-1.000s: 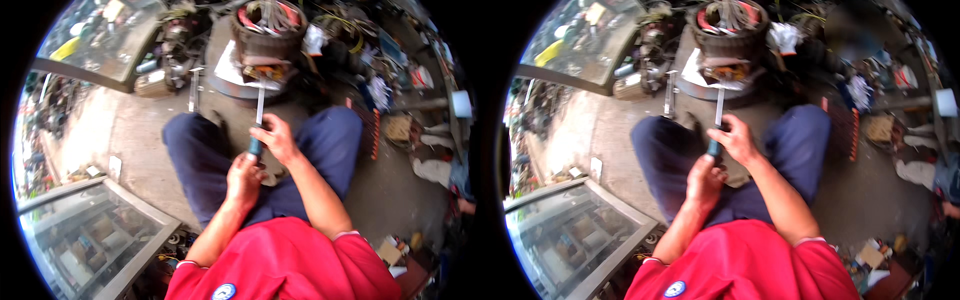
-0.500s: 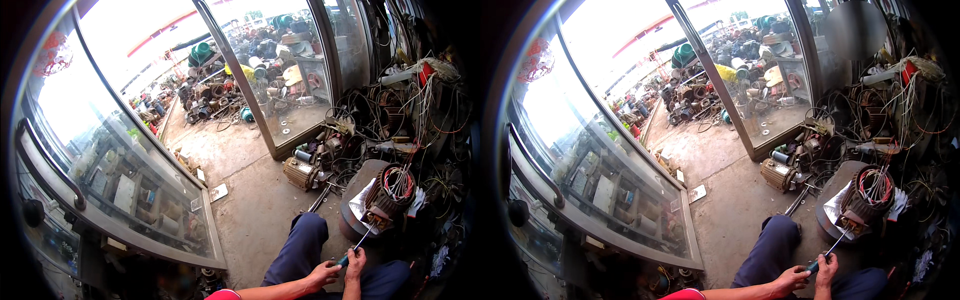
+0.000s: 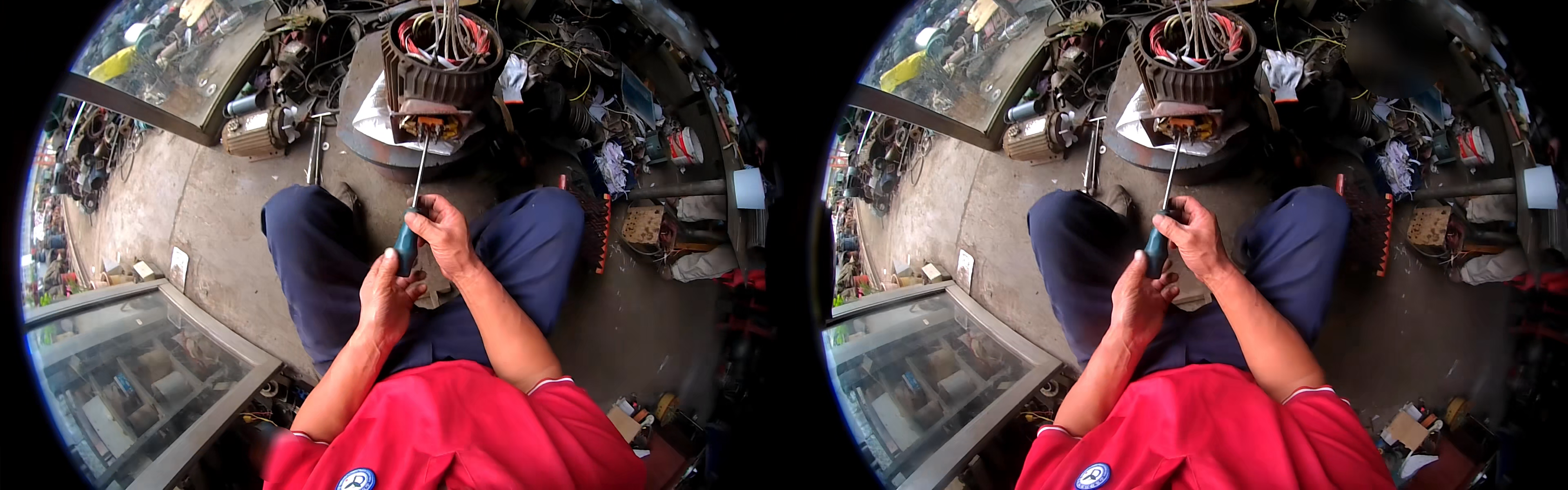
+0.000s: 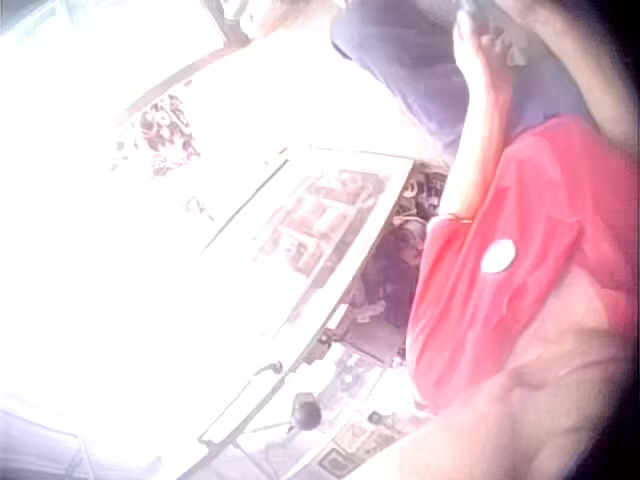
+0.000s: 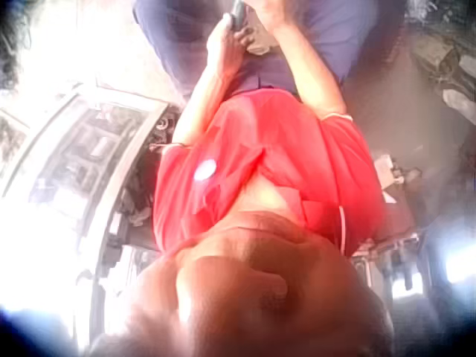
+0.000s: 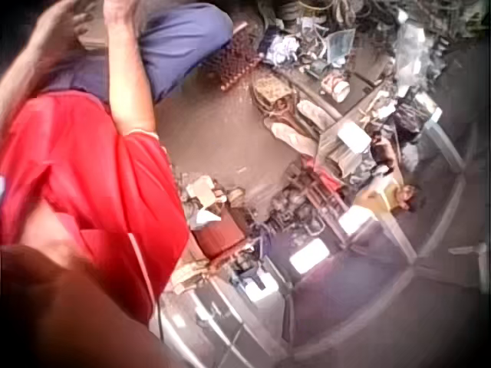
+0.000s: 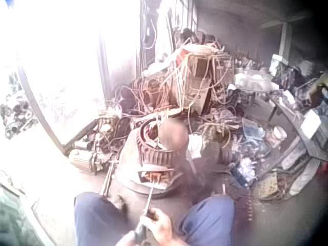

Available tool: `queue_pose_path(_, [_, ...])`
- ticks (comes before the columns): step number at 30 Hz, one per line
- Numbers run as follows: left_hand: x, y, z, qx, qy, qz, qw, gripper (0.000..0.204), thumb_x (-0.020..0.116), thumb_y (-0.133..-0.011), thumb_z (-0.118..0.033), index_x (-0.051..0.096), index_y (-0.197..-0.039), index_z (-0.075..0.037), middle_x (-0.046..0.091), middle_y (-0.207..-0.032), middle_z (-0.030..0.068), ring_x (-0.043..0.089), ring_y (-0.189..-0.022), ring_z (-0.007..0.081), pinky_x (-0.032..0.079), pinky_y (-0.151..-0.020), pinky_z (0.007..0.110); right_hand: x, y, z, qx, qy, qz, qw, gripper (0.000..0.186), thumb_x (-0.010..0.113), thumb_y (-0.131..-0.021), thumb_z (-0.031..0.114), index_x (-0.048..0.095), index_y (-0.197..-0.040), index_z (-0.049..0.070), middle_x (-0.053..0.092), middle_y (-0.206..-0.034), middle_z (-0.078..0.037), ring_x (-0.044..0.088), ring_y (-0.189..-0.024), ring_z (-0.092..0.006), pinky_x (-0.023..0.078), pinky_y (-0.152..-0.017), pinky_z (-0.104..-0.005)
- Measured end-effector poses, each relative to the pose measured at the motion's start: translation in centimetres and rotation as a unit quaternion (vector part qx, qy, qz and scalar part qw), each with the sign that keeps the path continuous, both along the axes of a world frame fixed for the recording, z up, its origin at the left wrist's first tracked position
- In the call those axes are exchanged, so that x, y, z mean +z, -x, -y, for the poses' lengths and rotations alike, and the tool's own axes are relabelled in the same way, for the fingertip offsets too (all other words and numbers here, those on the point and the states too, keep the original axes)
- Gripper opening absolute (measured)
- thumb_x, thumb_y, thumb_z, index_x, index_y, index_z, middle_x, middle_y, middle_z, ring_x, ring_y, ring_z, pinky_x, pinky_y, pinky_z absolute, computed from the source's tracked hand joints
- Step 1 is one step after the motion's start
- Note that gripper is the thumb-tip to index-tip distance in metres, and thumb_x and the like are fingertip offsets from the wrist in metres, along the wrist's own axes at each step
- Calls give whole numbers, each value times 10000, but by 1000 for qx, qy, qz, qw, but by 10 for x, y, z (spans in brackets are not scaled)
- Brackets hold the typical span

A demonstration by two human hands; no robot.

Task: The person sits on the floor and uses a screwdriver to work on the internal components of an electric motor. They then stand up, open a drawer, and retrieve a handful of small metal fasteners before returning to the motor.

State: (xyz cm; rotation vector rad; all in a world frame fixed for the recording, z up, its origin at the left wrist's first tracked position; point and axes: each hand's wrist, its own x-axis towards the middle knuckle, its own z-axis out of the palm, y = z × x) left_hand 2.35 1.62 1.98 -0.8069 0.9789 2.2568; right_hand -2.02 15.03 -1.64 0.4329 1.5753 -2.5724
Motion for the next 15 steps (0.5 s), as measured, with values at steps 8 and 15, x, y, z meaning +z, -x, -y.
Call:
queue_pose_path(8, [-24, -1, 13, -24, -50, 24, 998, 261, 470, -997, -279, 517, -1092, -41, 626, -934, 93, 599, -692, 175, 481, -585, 269, 4, -5, 0, 60, 120, 48, 990, 344, 532, -895, 133, 520, -1213, 2, 640, -1004, -113, 622, -864, -170, 516, -792, -278])
queue_pose_path(15, [-19, -3, 2, -35, 40, -33, 998, 371, 584, -936, -321, 510, -1156, -32, 609, -980, 79, 593, -826, 177, 481, -686, 287, -11, -2, 7, 3, -126, -3, 992, 316, 656, -868, 133, 559, -1125, -25, 610, -895, -30, 564, -793, -81, 480, -712, -230])
